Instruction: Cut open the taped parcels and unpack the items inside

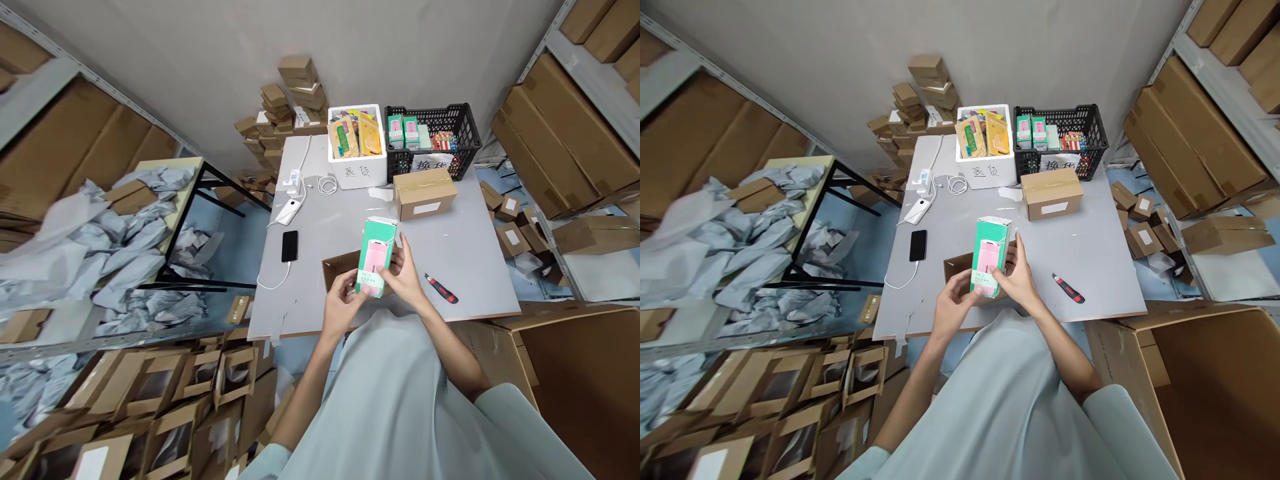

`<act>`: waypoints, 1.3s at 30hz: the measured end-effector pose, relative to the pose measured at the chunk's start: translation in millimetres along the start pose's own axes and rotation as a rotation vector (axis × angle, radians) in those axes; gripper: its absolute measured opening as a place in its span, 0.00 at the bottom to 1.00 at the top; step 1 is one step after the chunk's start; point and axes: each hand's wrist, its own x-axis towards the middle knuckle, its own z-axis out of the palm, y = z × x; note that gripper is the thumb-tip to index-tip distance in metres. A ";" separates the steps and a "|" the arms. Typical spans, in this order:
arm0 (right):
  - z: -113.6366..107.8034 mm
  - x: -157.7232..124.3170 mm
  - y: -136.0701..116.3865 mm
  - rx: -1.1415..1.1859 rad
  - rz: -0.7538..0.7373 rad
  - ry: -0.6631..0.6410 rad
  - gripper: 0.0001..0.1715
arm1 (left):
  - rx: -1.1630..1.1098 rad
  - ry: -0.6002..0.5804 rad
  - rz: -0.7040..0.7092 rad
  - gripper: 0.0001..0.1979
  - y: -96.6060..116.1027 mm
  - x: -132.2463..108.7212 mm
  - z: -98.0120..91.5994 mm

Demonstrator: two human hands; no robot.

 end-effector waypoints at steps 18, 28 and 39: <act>-25.0 -22.6 2.2 -0.723 -0.806 -0.092 0.64 | -0.610 -0.052 -0.328 0.28 -13.9 41.4 1.8; -25.2 -61.1 40.3 -0.794 -0.924 -0.430 0.29 | -0.807 -0.035 -0.431 0.24 8.7 82.9 26.5; -54.8 -21.9 7.3 -0.146 -0.175 0.345 0.50 | -0.511 -0.003 -0.225 0.27 17.8 63.7 37.2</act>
